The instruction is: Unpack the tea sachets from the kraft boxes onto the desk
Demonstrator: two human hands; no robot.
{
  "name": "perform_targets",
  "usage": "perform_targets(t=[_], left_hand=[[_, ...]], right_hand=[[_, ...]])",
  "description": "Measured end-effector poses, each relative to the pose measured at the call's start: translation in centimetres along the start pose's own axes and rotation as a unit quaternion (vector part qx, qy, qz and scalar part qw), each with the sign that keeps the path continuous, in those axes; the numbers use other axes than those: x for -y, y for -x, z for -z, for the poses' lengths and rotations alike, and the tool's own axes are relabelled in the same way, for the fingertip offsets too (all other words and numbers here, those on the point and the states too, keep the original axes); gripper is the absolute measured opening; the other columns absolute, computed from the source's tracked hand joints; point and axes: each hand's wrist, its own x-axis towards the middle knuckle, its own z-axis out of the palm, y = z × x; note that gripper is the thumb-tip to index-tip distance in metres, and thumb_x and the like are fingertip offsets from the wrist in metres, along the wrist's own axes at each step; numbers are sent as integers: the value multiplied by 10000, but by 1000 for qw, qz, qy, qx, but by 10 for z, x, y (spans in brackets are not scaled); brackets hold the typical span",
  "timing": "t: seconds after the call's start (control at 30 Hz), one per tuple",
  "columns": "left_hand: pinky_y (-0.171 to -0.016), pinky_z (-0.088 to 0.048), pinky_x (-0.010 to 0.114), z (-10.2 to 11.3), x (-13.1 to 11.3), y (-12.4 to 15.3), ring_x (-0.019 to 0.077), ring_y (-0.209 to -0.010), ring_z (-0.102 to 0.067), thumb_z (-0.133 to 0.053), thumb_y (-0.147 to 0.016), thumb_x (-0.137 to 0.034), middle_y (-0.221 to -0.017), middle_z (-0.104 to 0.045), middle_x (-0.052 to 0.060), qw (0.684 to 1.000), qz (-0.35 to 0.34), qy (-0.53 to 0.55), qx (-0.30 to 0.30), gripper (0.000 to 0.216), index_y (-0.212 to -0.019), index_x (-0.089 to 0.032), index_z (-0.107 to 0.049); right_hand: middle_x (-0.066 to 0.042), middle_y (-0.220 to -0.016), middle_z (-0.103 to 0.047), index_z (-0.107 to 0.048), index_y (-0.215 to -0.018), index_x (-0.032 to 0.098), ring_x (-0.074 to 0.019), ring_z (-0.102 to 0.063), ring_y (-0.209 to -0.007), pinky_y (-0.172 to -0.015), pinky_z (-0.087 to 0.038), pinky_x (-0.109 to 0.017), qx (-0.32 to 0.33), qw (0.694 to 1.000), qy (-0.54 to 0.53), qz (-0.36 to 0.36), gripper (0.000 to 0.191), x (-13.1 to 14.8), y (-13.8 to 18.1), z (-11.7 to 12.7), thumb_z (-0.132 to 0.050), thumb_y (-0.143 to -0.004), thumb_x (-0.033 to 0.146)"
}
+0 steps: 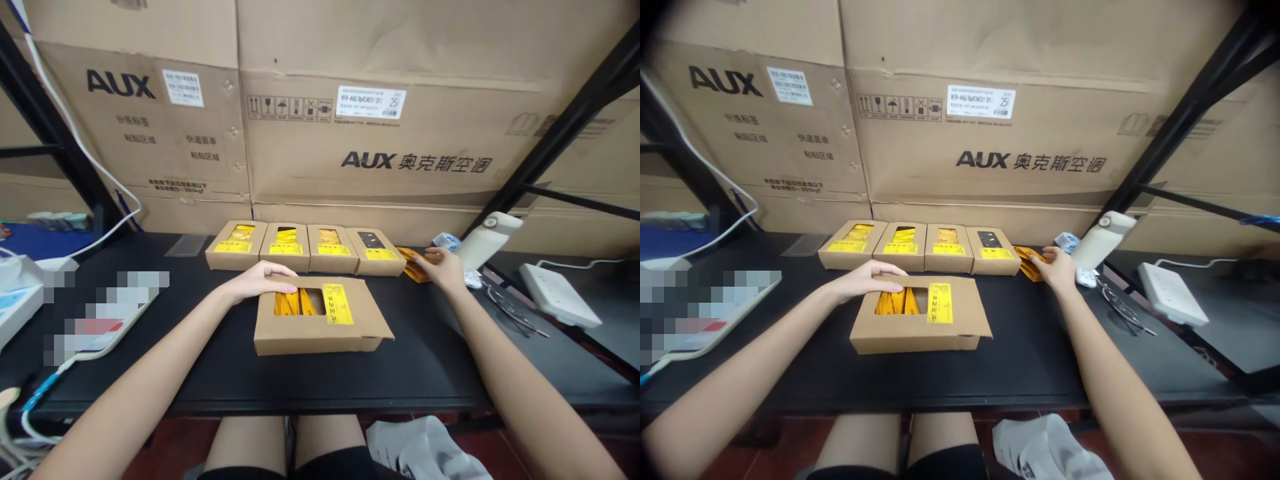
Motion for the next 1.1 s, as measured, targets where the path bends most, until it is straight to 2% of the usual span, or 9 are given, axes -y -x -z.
perform_targets(t=[0.2, 0.27, 0.3, 0.4, 0.5, 0.6, 0.77, 0.93, 1.1], left_hand=[[-905, -509, 380, 0, 4, -2, 241, -970, -671, -787, -639, -378, -1017, -728, 92, 996, 9, 14, -92, 440, -1004, -149, -698], [-898, -517, 384, -1, 5, -3, 242, -955, -679, -793, -629, -372, -1015, -730, 94, 993, 10, 20, -112, 441, -996, -147, -698], [-896, -520, 385, -1, 5, -3, 242, -952, -681, -795, -625, -370, -1013, -731, 93, 992, 10, 22, -120, 440, -994, -151, -698], [-903, -522, 382, 0, 10, -5, 244, -972, -679, -803, -613, -379, -1027, -731, 82, 990, 2, 23, -139, 437, -985, -172, -703], [-918, -518, 387, 3, 16, -8, 249, -986, -675, -816, -596, -403, -1033, -730, 79, 987, -3, 30, -156, 470, -994, -183, -701], [-934, -513, 389, 6, 22, -10, 247, -998, -671, -819, -592, -416, -1047, -727, 78, 986, -5, 41, -164, 497, -1016, -187, -696], [-960, -499, 391, 5, 25, -11, 248, -1035, -657, -820, -594, -409, -1091, -713, 84, 986, -10, 45, -161, 507, -1033, -188, -693], [-953, -502, 395, 4, 26, -11, 250, -1036, -655, -815, -601, -412, -1105, -708, 83, 987, -15, 54, -150, 516, -1050, -191, -690], [-912, -517, 366, 5, 20, -7, 246, -1014, -663, -800, -625, -410, -1046, -726, 56, 995, -6, 50, -90, 464, -1029, -206, -701]], right_hand=[[-218, -1072, -661, -635, -1069, 68, -256, -660, -943, -797, -504, -340, -132, 982, -125, -43, 475, 18, 5, 17, -564, -797, 451], [-214, -1106, -641, -596, -1119, 75, -236, -672, -900, -688, -525, -310, -135, 956, -243, -94, 489, 29, 6, 25, -499, -828, 456], [-193, -1098, -648, -579, -1130, 97, -219, -682, -846, -626, -529, -293, -95, 935, -320, -121, 448, 34, 7, 29, -469, -845, 424], [-97, -950, -708, -576, -1078, 179, -188, -687, -714, -474, -509, -241, 146, 853, -473, -165, 315, 43, 12, 42, -398, -849, 303], [-77, -796, -722, -595, -1027, 173, -202, -687, -651, -403, -499, -231, 340, 808, -451, -169, 283, 42, 17, 49, -410, -846, 289], [-96, -731, -719, -575, -1075, 140, -230, -689, -595, -357, -509, -257, 453, 793, -369, -175, 311, 33, 20, 48, -439, -847, 303], [-109, -738, -725, -490, -1199, 122, -242, -693, -555, -294, -490, -248, 561, 755, -300, -159, 416, 33, 27, 37, -491, -843, 337], [-124, -748, -725, -554, -1082, 90, -229, -694, -542, -279, -479, -218, 650, 696, -275, -130, 403, 54, 47, 20, -535, -840, 411], [-76, -769, -723, -598, -1059, 114, -159, -673, -501, -272, -437, -149, 649, 681, -331, -79, 403, 68, 67, 8, -636, -796, 417]])
